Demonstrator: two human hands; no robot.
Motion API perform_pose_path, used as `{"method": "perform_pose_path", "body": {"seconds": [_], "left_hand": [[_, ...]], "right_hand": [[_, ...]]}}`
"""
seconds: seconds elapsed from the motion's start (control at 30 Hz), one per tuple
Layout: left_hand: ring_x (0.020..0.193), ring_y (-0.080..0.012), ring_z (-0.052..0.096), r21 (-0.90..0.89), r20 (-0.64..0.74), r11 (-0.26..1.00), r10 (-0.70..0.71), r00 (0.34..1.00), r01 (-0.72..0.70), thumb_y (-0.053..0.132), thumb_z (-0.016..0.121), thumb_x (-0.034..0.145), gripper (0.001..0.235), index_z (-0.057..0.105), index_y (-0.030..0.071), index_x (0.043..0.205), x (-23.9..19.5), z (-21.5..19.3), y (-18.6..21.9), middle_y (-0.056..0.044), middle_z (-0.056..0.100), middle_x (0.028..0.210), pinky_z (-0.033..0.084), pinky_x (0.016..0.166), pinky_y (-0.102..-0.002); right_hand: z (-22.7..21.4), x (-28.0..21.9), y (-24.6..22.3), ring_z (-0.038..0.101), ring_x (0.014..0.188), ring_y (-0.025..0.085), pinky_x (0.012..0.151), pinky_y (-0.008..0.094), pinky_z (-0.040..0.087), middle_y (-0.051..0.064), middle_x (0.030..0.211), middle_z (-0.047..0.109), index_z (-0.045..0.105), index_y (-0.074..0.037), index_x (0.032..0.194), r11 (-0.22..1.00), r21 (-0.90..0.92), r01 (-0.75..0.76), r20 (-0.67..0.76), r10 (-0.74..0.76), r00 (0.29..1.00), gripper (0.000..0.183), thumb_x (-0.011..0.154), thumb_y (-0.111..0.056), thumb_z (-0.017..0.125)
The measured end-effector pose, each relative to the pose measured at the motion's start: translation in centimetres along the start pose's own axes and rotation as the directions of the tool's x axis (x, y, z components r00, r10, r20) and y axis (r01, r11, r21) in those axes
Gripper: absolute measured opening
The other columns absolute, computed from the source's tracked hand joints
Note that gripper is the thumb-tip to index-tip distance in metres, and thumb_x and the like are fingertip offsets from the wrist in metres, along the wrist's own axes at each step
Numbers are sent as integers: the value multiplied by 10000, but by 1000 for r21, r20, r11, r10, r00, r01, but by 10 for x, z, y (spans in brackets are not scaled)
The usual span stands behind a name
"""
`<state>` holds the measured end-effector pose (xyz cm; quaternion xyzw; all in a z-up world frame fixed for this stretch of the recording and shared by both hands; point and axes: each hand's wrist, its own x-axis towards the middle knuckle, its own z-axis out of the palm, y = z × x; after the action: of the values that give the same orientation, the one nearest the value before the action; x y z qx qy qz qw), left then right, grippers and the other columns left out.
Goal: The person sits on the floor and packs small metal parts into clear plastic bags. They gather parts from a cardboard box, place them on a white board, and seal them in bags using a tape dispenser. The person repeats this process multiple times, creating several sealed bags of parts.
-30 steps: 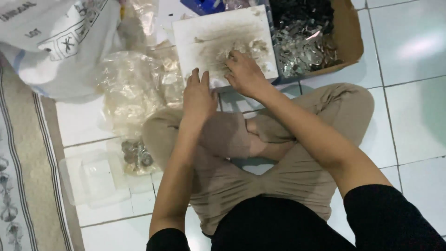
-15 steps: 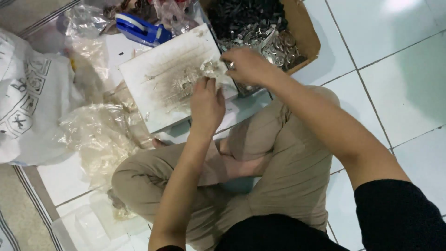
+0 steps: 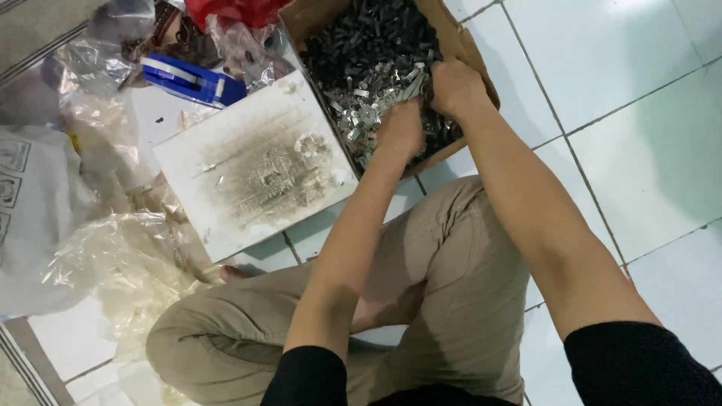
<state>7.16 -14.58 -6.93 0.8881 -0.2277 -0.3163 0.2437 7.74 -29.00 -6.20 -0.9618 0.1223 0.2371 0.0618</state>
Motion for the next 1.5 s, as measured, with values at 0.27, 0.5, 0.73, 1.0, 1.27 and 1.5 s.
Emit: {"method": "perform_pose_path", "body": {"seconds": [0.27, 0.5, 0.73, 1.0, 1.27, 1.5], "left_hand": [[977, -377, 711, 25, 15, 1000, -7, 1000, 7, -143, 519, 819, 562, 602, 97, 1320, 20, 8, -10, -197, 662, 1125, 600, 789, -466], [862, -340, 746, -419, -63, 907, -73, 995, 40, 29, 467, 935, 294, 743, 88, 1016, -5, -22, 5, -158, 772, 958, 559, 718, -456], [890, -264, 770, -613, -73, 787, -137, 988, 64, 22, 466, 965, 448, 605, 37, 1390, -12, -31, 1, -209, 680, 1338, 631, 700, -335], [693, -148, 691, -672, -62, 740, -67, 996, 8, 272, 524, 958, 539, 536, 143, 1481, -10, -26, 5, -137, 704, 1360, 549, 654, -338], [742, -235, 780, -915, -194, 385, -164, 967, -118, 131, 571, 995, 243, 672, 43, 1197, -76, -71, -29, -122, 728, 1007, 651, 637, -314], [715, -166, 731, -853, -299, 509, -303, 905, -111, 72, 627, 973, 106, 714, 49, 1030, -171, -119, -127, -95, 757, 856, 667, 641, -285]], "right_hand": [[25, 24, 11, 710, 1003, 425, 753, 542, 634, 237, 1155, 687, 706, -18, 1154, 998, -65, 9, -39, -12, 999, 256, 900, -33, 676], [16, 7, 10, 737, 832, 448, 646, 541, 643, 253, 956, 724, 736, 35, 952, 996, -93, 1, -82, -9, 997, 263, 896, 151, 507], [13, -1, 30, 603, 632, 417, 521, 515, 503, 221, 740, 600, 587, 33, 698, 983, 169, -66, -181, 97, 979, 257, 872, 199, 499], [-19, -50, 17, 694, 863, 243, 733, 387, 559, 103, 964, 739, 737, -41, 1049, 799, 586, 132, -345, 100, 933, 162, 906, -48, 661], [-31, -64, -50, 634, 861, 78, 745, 265, 521, -12, 950, 696, 692, -135, 1113, 500, 806, 318, -290, -135, 948, 116, 1004, -95, 702], [-30, -77, -186, 657, 828, 79, 763, 216, 556, -19, 899, 714, 732, -106, 1065, 422, 878, 229, -83, -336, 938, 167, 909, -92, 792]]}}
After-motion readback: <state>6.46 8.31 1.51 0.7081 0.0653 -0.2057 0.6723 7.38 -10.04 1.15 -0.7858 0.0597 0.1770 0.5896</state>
